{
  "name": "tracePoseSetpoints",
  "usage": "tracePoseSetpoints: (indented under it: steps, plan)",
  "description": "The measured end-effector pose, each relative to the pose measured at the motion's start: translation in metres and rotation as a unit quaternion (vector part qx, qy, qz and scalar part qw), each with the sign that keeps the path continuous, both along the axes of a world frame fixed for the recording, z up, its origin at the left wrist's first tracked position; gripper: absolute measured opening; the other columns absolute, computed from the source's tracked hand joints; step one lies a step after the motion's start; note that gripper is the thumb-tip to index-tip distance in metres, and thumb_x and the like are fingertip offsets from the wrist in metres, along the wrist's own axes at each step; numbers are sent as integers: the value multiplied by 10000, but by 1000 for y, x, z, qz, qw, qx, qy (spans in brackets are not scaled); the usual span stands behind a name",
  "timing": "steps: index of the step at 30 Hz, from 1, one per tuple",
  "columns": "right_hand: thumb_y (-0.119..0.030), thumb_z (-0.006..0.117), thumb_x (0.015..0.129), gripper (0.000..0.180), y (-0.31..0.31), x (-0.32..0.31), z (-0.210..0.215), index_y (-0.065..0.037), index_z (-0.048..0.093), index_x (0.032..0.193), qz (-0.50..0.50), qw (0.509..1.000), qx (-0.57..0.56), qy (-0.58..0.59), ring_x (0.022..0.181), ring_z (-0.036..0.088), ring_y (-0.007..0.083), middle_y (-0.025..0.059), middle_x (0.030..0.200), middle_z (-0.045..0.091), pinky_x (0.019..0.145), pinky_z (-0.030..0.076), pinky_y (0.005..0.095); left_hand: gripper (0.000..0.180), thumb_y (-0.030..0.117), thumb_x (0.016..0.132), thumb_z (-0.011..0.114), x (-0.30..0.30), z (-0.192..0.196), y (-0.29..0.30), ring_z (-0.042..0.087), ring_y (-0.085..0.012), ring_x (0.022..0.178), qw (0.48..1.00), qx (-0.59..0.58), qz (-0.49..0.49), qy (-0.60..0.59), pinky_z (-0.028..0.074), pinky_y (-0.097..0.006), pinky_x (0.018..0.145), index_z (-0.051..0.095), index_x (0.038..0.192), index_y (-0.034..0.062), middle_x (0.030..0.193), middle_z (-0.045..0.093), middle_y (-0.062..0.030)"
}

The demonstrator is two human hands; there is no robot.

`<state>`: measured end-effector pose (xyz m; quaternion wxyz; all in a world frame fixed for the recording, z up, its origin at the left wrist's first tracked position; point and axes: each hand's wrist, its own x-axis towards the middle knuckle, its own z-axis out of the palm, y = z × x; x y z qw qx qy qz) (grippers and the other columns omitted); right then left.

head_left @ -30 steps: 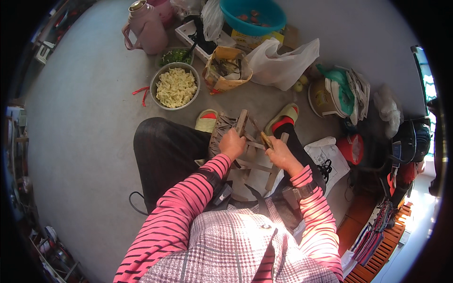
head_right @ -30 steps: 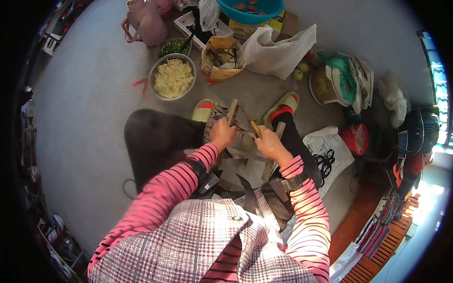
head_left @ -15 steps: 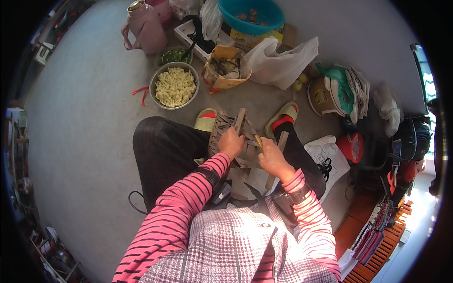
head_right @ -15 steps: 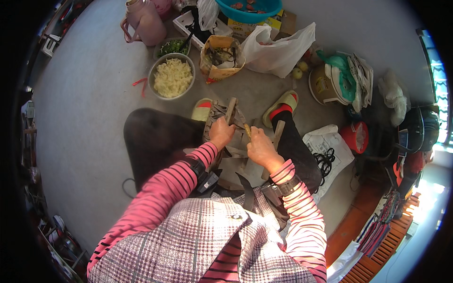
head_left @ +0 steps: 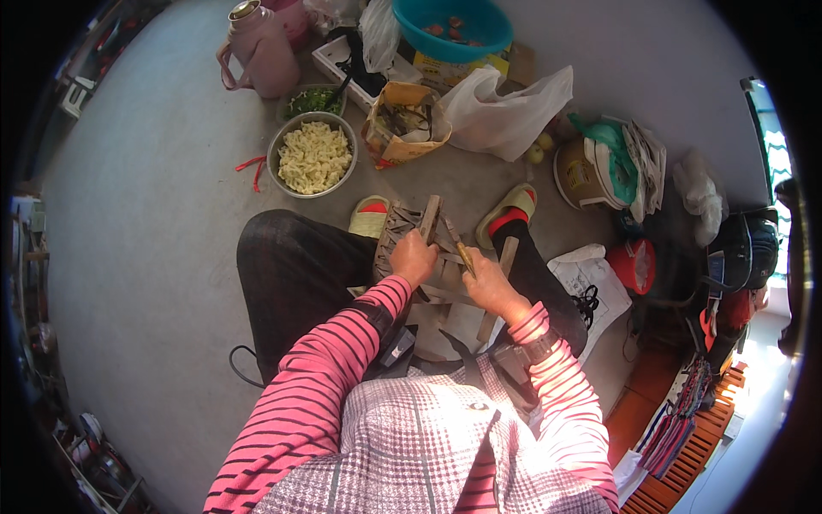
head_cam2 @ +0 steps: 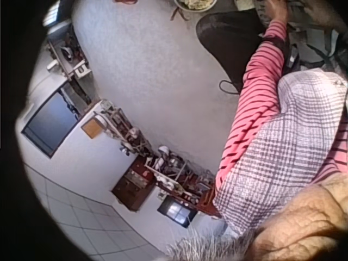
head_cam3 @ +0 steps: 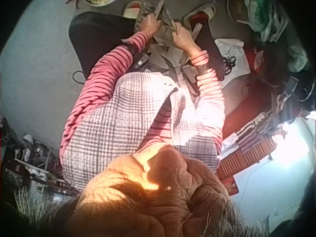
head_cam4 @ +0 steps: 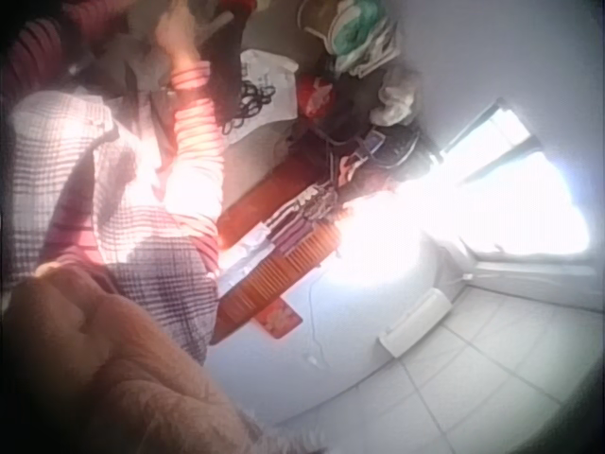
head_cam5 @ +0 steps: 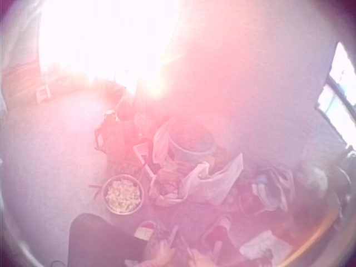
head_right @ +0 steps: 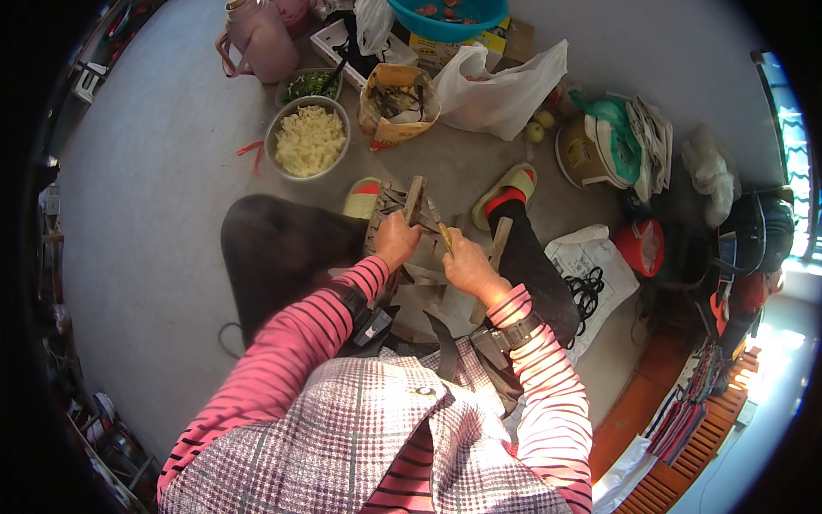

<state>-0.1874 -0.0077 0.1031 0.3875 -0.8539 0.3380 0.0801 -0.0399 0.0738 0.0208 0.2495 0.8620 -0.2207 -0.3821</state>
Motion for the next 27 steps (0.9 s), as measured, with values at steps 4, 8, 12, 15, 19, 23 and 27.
tracePoseSetpoints:
  steps: [4, 8, 12, 15, 19, 23, 27]
  plan:
    - [-24, 552, 821, 466, 1, 0, 0, 39, 450, 1271, 1, 1000, -13, -11, 1014, 577, 525, 351, 1008, 619, 890, 460, 563, 403, 324, 822, 719, -1, -1, 0, 657, -401, 1012, 1000, -5, -2, 0, 526, -488, 869, 630, 1084, 32, 1053, 690, -215]
    - [-4, 543, 826, 438, 10, -2, 4, 24, 479, 1259, -20, 998, 2, -57, 1024, 574, 514, 336, 1028, 619, 875, 472, 541, 414, 335, 822, 712, 3, -9, 0, 658, -405, 1009, 1000, -6, -4, 19, 524, -494, 872, 627, 1073, 17, 1040, 692, -219]
    - [-11, 551, 834, 336, 19, -1, 7, 21, 513, 1166, -49, 988, -31, -143, 985, 575, 513, 330, 998, 614, 829, 469, 543, 418, 342, 813, 702, 7, -19, 0, 660, -402, 1003, 999, -26, -18, 11, 524, -491, 874, 630, 1068, 18, 1028, 692, -216]
    - [-33, 559, 841, 268, 15, 0, 6, 24, 515, 1100, -81, 992, -29, -91, 948, 577, 515, 328, 951, 612, 801, 462, 550, 421, 343, 810, 700, 5, -22, -1, 657, -398, 1012, 1000, -27, -10, 10, 525, -488, 876, 630, 1069, 19, 1039, 689, -218]
    - [-54, 564, 849, 233, 11, -4, -1, 27, 513, 1062, -57, 996, -31, -54, 901, 585, 514, 315, 890, 618, 779, 460, 555, 431, 343, 813, 705, 4, -19, -2, 651, -394, 1042, 999, -18, -7, 36, 524, -484, 884, 630, 1088, 21, 1075, 684, -222]
    - [-61, 569, 852, 242, 13, -8, -12, 36, 514, 1066, -34, 997, -36, -62, 863, 597, 516, 311, 848, 624, 767, 465, 554, 449, 347, 817, 710, 5, -14, -4, 648, -394, 1059, 999, 1, -11, 40, 523, -480, 893, 629, 1115, 21, 1098, 682, -226]
    - [-53, 573, 843, 285, 11, -6, -17, 48, 510, 1103, -75, 995, 58, -39, 899, 604, 507, 328, 881, 624, 790, 461, 559, 459, 353, 816, 715, 5, -12, -3, 651, -398, 1052, 999, -2, -9, 39, 522, -482, 894, 630, 1114, 15, 1091, 682, -236]
